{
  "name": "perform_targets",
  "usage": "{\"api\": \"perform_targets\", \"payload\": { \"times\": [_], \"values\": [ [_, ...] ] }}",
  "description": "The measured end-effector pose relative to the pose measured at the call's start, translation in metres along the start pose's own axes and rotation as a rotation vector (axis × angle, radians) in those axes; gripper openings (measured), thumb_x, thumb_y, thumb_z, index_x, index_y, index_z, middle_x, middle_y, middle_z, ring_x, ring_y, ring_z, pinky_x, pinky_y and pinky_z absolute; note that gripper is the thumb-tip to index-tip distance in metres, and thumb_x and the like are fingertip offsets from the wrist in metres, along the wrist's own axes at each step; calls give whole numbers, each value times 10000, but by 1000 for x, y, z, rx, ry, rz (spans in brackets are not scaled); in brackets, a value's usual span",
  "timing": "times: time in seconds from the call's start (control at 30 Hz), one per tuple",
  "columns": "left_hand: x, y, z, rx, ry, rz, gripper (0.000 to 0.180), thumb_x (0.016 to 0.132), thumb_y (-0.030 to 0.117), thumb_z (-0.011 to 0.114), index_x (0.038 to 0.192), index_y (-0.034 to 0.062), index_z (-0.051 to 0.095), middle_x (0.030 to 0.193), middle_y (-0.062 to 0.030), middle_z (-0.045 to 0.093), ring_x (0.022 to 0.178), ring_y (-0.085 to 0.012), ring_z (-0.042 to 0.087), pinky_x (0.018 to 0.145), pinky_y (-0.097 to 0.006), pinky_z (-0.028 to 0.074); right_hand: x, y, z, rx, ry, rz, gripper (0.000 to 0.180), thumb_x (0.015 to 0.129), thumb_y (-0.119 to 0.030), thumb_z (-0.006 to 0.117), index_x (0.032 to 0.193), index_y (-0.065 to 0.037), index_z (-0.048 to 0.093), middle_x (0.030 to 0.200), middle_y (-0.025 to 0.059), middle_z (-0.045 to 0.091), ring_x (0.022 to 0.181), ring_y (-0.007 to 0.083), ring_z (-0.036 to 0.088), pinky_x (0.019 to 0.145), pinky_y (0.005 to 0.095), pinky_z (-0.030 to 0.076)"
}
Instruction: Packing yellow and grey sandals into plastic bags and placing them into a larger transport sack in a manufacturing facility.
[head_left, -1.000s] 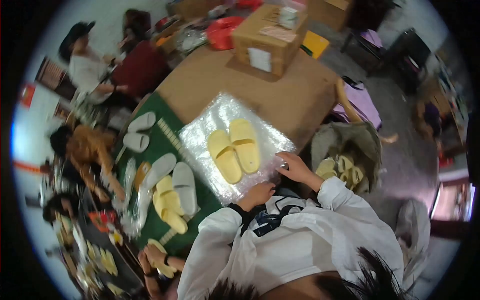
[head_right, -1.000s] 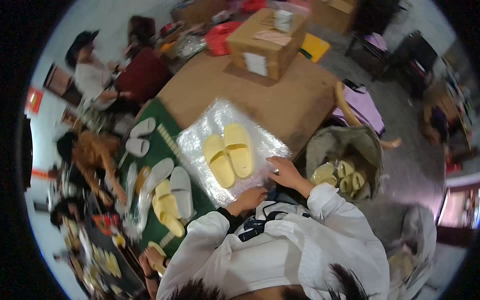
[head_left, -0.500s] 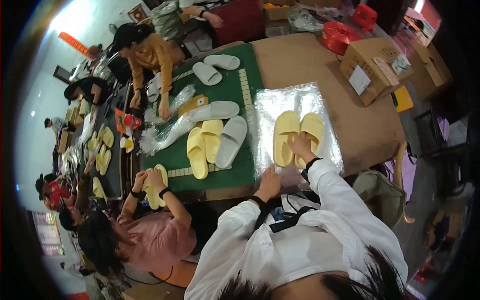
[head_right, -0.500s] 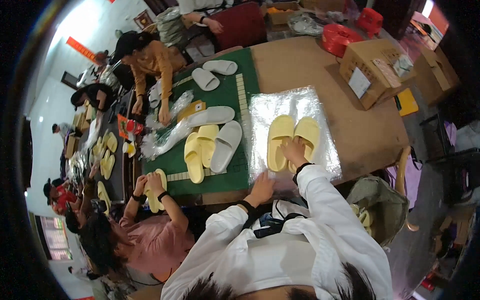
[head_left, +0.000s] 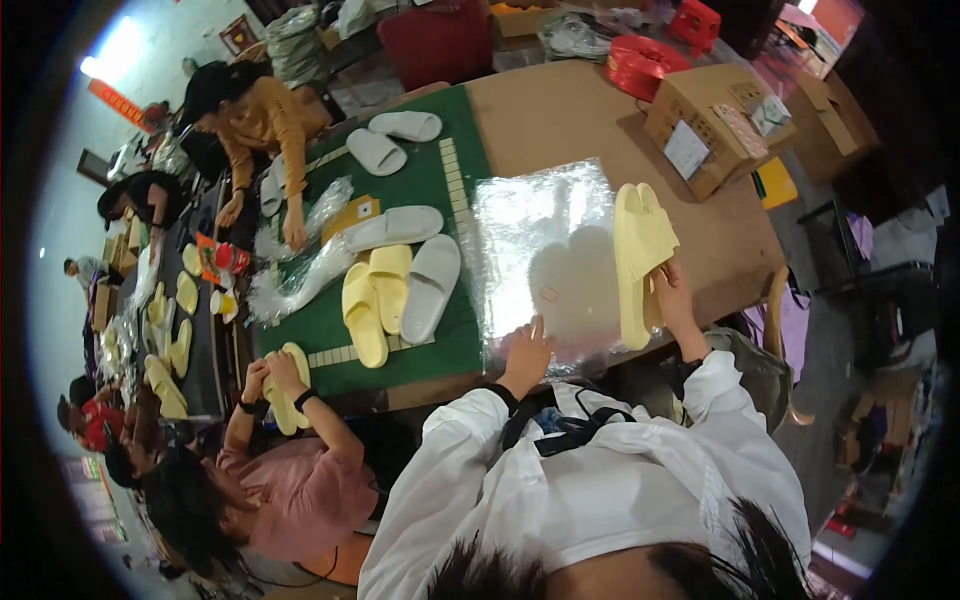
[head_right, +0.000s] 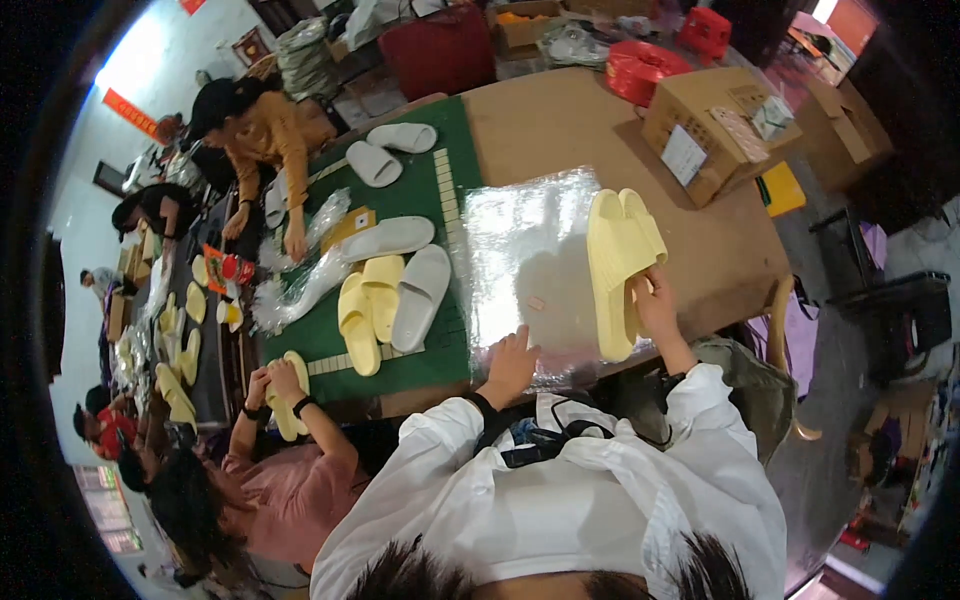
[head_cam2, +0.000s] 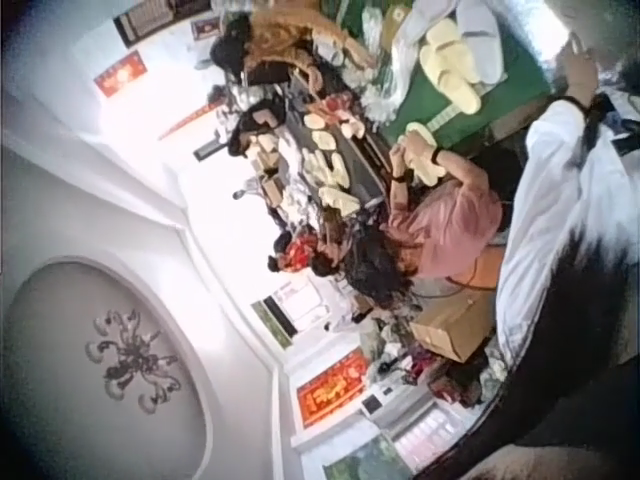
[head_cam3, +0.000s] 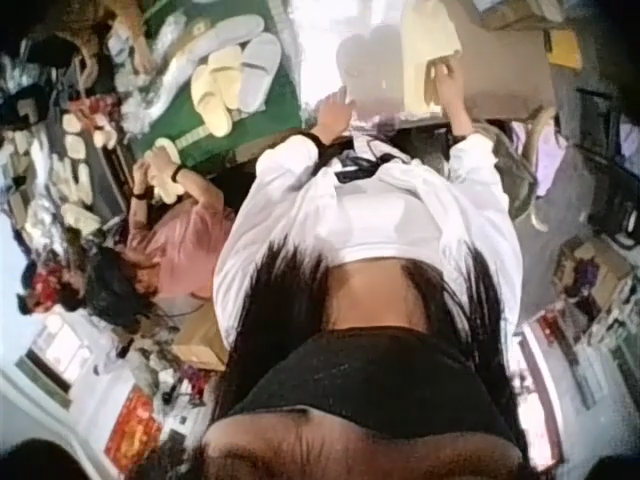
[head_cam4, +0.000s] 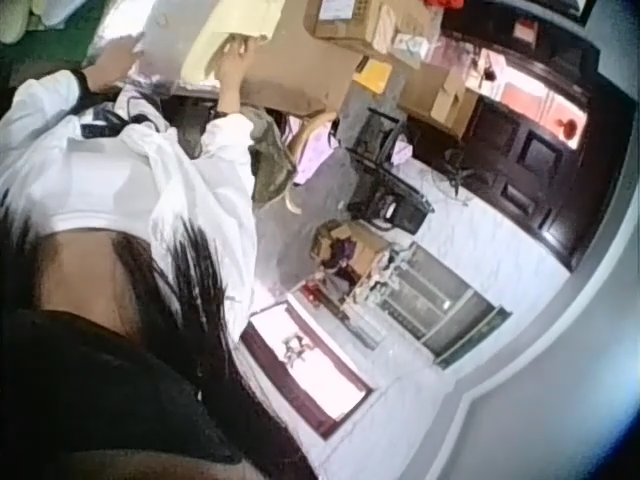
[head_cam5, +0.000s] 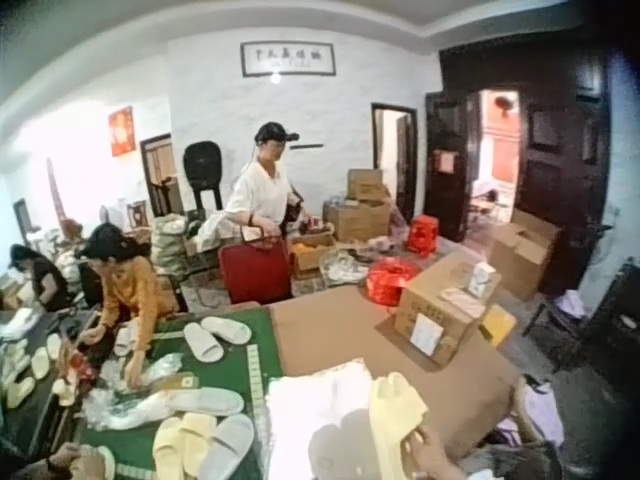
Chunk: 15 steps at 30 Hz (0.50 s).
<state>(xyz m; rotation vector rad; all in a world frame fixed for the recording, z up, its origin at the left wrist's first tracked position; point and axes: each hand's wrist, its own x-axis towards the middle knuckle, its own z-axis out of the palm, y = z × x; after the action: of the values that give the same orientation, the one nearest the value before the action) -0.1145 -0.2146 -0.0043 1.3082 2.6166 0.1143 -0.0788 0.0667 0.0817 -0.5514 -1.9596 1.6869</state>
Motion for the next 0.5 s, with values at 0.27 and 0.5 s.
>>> {"api": "perform_targets", "payload": {
  "times": [0.27, 0.5],
  "values": [
    [18, 3, -3, 23, -88, -12, 554, 811, 374, 511, 1305, 149, 403, 1396, -125, 293, 1189, -317, 368, 914, -433, 347, -47, -10, -55, -594, -106, -71, 137, 733, -70, 542, 828, 28, 525, 1139, 232, 486, 1037, 348, 495, 857, 328, 401],
    [32, 10, -35, 24, -170, 37, 615, 791, 388, 548, 1331, 159, 363, 1382, -139, 312, 975, -260, 495, 868, -426, 368, -68, -25, -59, -506, -267, 55, 315, 735, -123, 566, 1008, 30, 534, 1245, 271, 418, 1180, 380, 399, 916, 354, 377]
  ]
}}
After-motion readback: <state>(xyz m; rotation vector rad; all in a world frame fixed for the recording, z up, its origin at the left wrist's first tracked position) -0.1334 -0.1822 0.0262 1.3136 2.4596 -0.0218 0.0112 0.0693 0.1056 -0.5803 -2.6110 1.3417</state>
